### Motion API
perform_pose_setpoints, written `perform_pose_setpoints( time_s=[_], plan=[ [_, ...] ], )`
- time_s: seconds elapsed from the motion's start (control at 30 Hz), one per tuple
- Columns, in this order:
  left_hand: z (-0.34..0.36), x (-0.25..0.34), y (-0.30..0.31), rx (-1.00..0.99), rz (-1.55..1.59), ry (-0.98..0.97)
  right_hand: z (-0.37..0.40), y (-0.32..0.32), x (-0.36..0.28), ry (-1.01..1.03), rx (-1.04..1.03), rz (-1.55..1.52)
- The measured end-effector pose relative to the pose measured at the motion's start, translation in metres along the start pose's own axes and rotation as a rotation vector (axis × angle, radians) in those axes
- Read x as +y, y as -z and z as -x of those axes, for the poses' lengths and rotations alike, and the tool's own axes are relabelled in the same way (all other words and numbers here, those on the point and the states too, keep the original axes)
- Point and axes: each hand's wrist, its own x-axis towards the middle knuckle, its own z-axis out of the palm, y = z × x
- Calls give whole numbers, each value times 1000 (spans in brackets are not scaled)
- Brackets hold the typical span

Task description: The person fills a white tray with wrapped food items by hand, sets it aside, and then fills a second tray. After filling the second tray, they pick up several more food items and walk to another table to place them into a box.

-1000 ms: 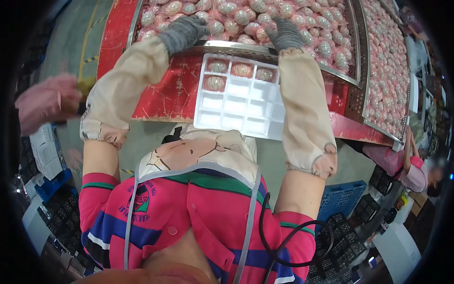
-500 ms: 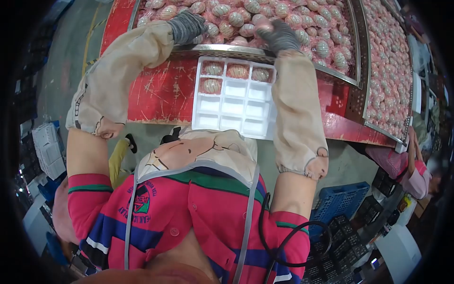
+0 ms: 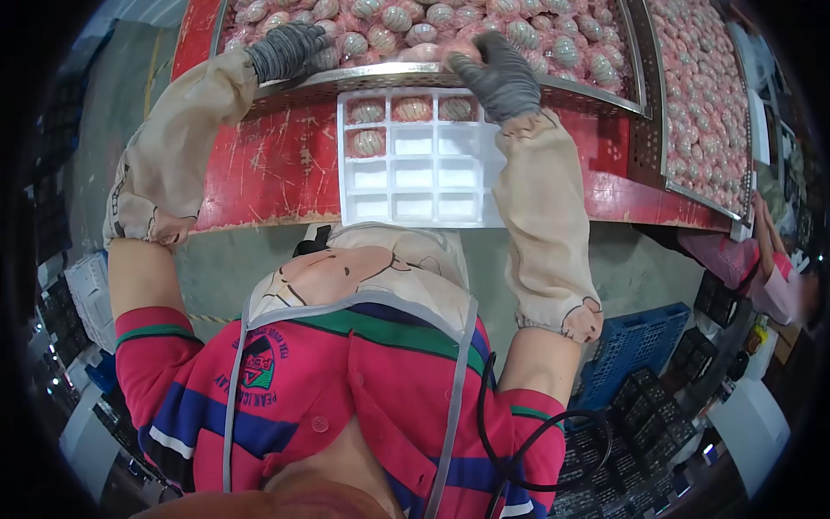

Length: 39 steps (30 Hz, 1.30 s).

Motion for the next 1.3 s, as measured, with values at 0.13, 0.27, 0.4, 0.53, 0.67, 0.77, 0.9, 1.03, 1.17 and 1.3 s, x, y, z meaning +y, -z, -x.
perform_pose_setpoints(
  time_s=[0.13, 0.27, 0.4, 0.53, 0.67, 0.77, 0.9, 1.03, 1.17, 1.3],
  plan=[
    [22, -2, -6, 112, 15, -37, -8, -15, -19, 327, -129, 441],
    [34, 14, -9, 192, -334, 93, 7, -4, -54, -12, -280, 339],
    [42, 7, -10, 274, -28, 298, 25, -36, -9, -184, -642, 402],
    [46, 39, -19, 591, 560, 140, 61, -21, 8, -355, -652, 133],
    [48, 125, -49, 139, 397, -170, 85, -7, 43, -601, -505, -458],
    [27, 131, -116, 115, 85, -167, 101, 1, 44, -631, -452, -584],
    [9, 147, -134, -251, -103, -58, 121, 12, 51, -662, -344, -628],
    [14, 142, -150, -162, -222, -227, 118, 10, 39, -648, -283, -855],
    [15, 141, -148, -208, -308, -319, 106, -51, 78, -355, -282, -443],
    [18, 140, -153, -137, -358, -408, 81, -20, 27, -188, -245, 453]
  ],
)
